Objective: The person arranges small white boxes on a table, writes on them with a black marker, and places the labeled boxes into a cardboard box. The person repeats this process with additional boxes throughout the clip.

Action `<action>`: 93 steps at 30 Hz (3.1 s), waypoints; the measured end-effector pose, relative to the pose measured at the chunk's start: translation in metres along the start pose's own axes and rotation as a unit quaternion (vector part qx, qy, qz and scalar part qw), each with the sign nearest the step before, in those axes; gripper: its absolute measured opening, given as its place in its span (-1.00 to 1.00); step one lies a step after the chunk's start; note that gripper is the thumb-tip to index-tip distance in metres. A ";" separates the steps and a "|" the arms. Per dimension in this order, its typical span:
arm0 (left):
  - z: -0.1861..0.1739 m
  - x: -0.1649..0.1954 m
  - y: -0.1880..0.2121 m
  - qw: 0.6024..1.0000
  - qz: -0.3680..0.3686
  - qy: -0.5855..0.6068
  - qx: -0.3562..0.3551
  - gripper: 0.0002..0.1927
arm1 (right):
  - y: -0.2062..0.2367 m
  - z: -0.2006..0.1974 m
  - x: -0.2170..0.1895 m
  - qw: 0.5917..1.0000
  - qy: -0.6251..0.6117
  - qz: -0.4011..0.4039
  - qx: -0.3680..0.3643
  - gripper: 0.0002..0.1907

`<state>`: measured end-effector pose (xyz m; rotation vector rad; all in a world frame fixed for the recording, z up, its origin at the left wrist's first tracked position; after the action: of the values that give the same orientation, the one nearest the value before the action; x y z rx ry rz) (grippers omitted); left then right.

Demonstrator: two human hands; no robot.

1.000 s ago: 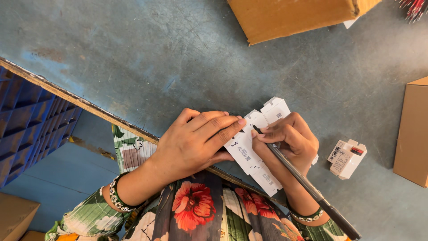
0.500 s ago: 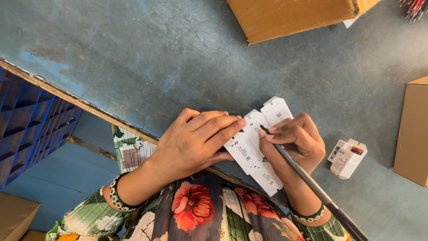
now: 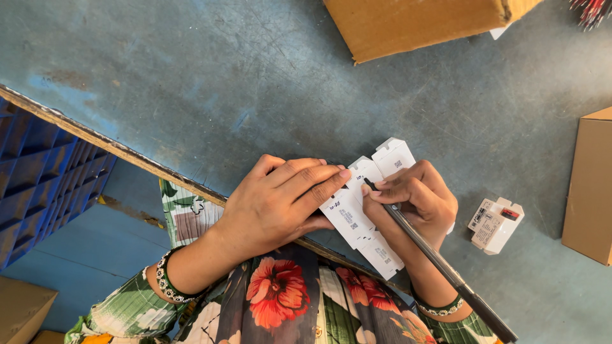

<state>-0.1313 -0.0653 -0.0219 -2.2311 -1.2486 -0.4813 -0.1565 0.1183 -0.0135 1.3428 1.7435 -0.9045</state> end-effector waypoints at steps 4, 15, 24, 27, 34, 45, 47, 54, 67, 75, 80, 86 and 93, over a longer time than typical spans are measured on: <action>-0.001 0.000 0.000 1.000 0.000 0.001 0.000 -0.29 | 0.000 -0.003 0.000 1.000 -0.023 0.003 0.016 -0.74; -0.001 0.000 0.000 1.000 0.003 -0.003 0.000 -0.29 | -0.004 0.000 -0.003 1.000 -0.008 0.002 0.008 -0.76; -0.002 0.000 0.000 1.000 0.004 -0.002 0.002 -0.29 | -0.002 -0.001 0.000 1.000 -0.011 0.010 0.004 -0.75; -0.001 0.000 0.000 1.000 0.002 0.000 0.000 -0.29 | -0.002 -0.002 0.003 1.000 -0.009 0.017 0.007 -0.76; -0.002 -0.001 -0.001 1.000 -0.001 0.003 0.001 -0.29 | -0.003 -0.004 0.005 1.000 -0.015 0.017 0.021 -0.76; -0.002 -0.001 0.000 1.000 -0.001 0.003 0.002 -0.29 | -0.001 -0.004 0.005 1.000 -0.018 0.011 0.014 -0.75; -0.001 0.000 0.000 1.000 -0.001 0.003 0.001 -0.29 | 0.001 -0.004 0.008 0.999 -0.028 0.012 0.013 -0.76; -0.010 -0.003 -0.008 0.999 -0.010 0.040 -0.011 -0.10 | 0.000 -0.036 0.015 0.986 -0.147 0.002 0.078 -0.71; 0.004 0.002 -0.042 0.999 0.019 0.040 -0.031 0.00 | -0.022 -0.023 0.017 0.998 -0.055 -0.007 -0.016 -0.77; 0.004 0.000 -0.044 0.998 0.021 0.047 -0.033 -0.03 | -0.023 -0.022 0.017 0.999 -0.029 0.008 -0.021 -0.77; 0.005 0.000 -0.044 0.998 0.019 0.044 -0.034 -0.03 | -0.023 -0.022 0.019 0.999 -0.026 0.001 -0.023 -0.77; 0.004 0.000 -0.045 0.998 0.019 0.046 -0.029 -0.04 | -0.022 -0.024 0.020 0.999 -0.048 0.010 -0.020 -0.76; 0.004 -0.001 -0.045 0.998 0.019 0.047 -0.029 -0.04 | -0.022 -0.024 0.020 0.999 -0.035 0.014 -0.012 -0.77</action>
<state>-0.1698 -0.0438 -0.0133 -2.2493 -1.1549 -0.6072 -0.1845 0.1441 -0.0173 1.3015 1.6730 -0.9031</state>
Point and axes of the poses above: each hand's wrist, its own y-axis away from the middle knuckle, its own z-axis out of the palm, x = y × z, the point moved 8 cm from there along -y, towards the middle knuckle, and after that the axes turned 11 degrees about -y, right-handed, at the moved point
